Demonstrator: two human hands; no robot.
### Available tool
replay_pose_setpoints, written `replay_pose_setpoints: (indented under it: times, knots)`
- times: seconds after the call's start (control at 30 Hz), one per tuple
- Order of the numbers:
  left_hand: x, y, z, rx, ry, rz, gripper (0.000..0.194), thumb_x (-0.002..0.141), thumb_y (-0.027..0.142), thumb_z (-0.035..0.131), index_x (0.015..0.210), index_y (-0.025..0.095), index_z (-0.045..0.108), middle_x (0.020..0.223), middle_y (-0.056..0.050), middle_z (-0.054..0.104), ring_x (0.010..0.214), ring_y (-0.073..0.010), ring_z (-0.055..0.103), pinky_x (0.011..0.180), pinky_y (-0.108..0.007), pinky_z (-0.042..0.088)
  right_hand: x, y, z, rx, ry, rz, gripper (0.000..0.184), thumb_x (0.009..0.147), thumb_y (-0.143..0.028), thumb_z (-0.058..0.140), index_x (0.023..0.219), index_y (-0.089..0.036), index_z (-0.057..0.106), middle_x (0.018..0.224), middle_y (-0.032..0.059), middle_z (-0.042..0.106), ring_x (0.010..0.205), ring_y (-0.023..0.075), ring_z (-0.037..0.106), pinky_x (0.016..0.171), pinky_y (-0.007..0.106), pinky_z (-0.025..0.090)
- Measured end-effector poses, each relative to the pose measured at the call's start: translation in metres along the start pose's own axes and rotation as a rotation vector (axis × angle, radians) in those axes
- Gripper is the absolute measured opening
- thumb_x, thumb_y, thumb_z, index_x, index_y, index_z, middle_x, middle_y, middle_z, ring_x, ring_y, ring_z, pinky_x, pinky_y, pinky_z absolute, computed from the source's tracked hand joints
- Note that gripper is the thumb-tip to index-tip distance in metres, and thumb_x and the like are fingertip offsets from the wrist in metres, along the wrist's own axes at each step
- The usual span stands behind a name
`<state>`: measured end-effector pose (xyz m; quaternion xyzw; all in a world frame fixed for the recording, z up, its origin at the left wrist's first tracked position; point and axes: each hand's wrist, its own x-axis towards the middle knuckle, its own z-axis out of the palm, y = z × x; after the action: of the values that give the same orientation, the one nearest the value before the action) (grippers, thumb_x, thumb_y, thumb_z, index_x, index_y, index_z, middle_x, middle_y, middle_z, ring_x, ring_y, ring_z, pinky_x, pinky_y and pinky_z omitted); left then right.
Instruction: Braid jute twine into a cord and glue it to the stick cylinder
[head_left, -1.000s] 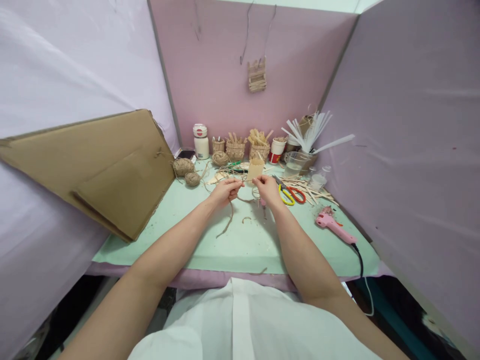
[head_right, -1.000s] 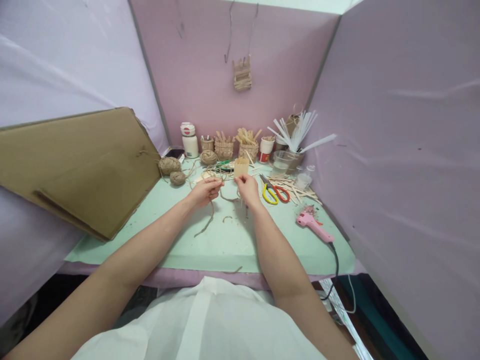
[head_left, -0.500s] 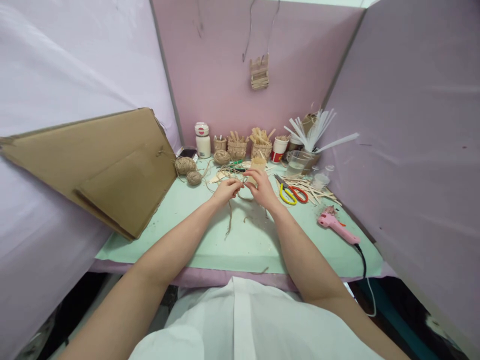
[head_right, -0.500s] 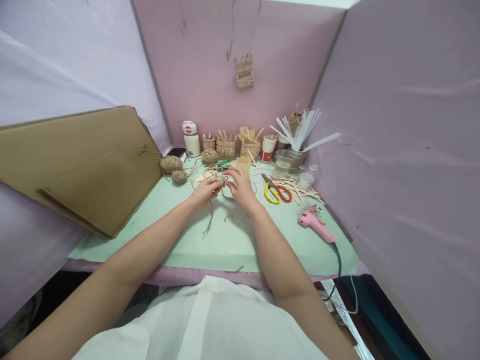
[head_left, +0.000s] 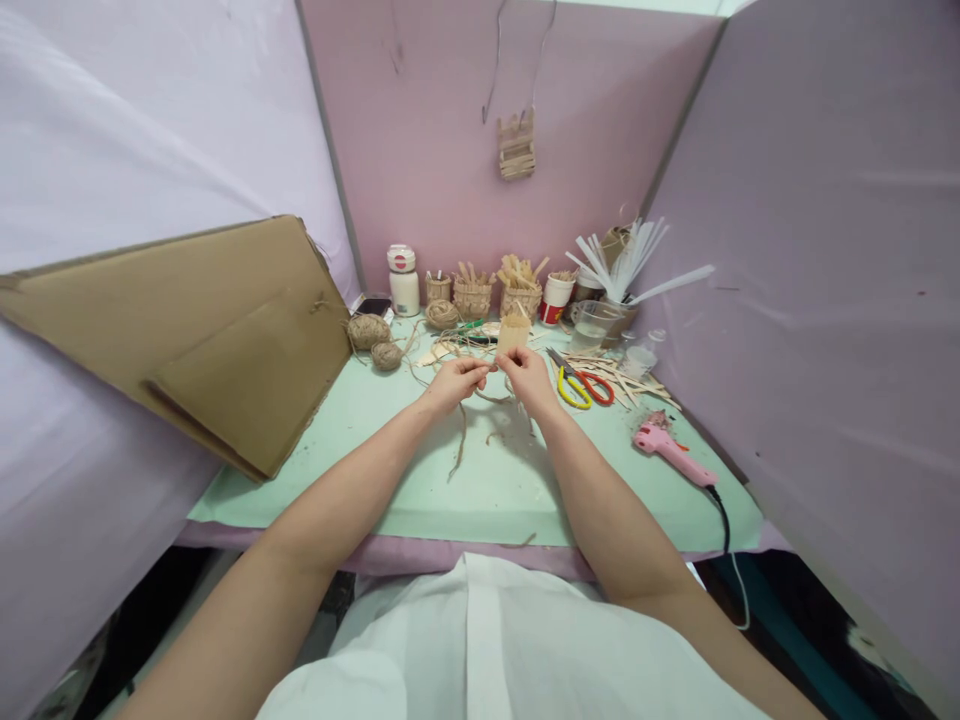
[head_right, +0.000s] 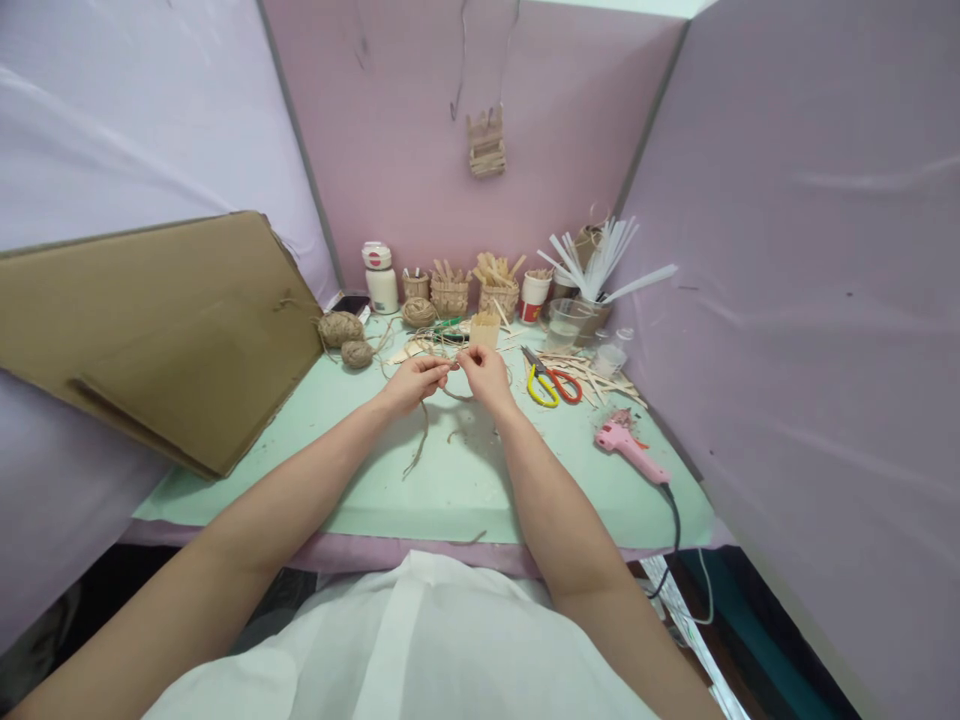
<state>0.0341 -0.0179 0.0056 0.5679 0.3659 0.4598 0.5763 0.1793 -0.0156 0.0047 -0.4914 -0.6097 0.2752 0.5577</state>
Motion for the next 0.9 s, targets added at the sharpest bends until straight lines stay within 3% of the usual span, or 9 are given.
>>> replay_pose_setpoints:
  times: [0.1,0.27,0.5,0.7,0.9]
  knots:
    - [0.0,0.0,0.002,0.036,0.015,0.023,0.025,0.068,0.031,0.068,0.083,0.011,0.068,0.049,0.003,0.05,0.039,-0.0032,0.028,0.042,-0.022,0.014,0.001,0.005,0.004,0.054,0.046,0.07,0.026,0.069,-0.044,0.054,0.064,-0.018,0.055,0.06,-0.0013,0.052,0.061,0.0131,0.044,0.059,0.025,0.035]
    - [-0.001,-0.001,0.005,-0.018,0.072,-0.036,0.024,0.069,0.029,0.065,0.085,0.012,0.067,0.052,0.003,0.051,0.038,-0.0026,0.024,0.042,-0.023,0.011,-0.001,0.002,0.003,0.142,-0.003,0.151,0.029,0.064,-0.045,0.059,0.066,-0.016,0.06,0.061,-0.0013,0.056,0.06,0.0118,0.045,0.059,0.024,0.035]
    - [-0.001,-0.004,0.001,-0.115,0.054,-0.095,0.027,0.068,0.033,0.068,0.084,0.011,0.067,0.054,0.003,0.048,0.038,-0.0017,0.021,0.041,-0.024,0.006,-0.002,-0.004,0.002,0.157,0.02,0.248,0.024,0.06,-0.04,0.061,0.065,-0.016,0.061,0.059,-0.0034,0.054,0.058,0.0105,0.045,0.058,0.023,0.035]
    - [-0.001,-0.005,0.002,-0.01,0.136,-0.077,0.031,0.064,0.043,0.071,0.07,0.013,0.063,0.048,0.006,0.041,0.037,-0.0024,0.02,0.041,-0.025,0.006,-0.004,-0.006,0.003,0.101,-0.027,0.214,0.023,0.062,-0.038,0.058,0.062,-0.016,0.061,0.053,-0.0046,0.049,0.056,0.01,0.041,0.055,0.023,0.032]
    - [0.0,-0.007,0.0,0.023,0.16,-0.055,0.033,0.064,0.046,0.069,0.073,0.014,0.065,0.045,0.007,0.034,0.038,-0.0039,0.02,0.041,-0.025,0.009,-0.006,-0.011,0.003,0.057,-0.061,0.215,0.022,0.062,-0.037,0.058,0.061,-0.015,0.061,0.053,-0.0043,0.048,0.056,0.0103,0.041,0.055,0.024,0.032]
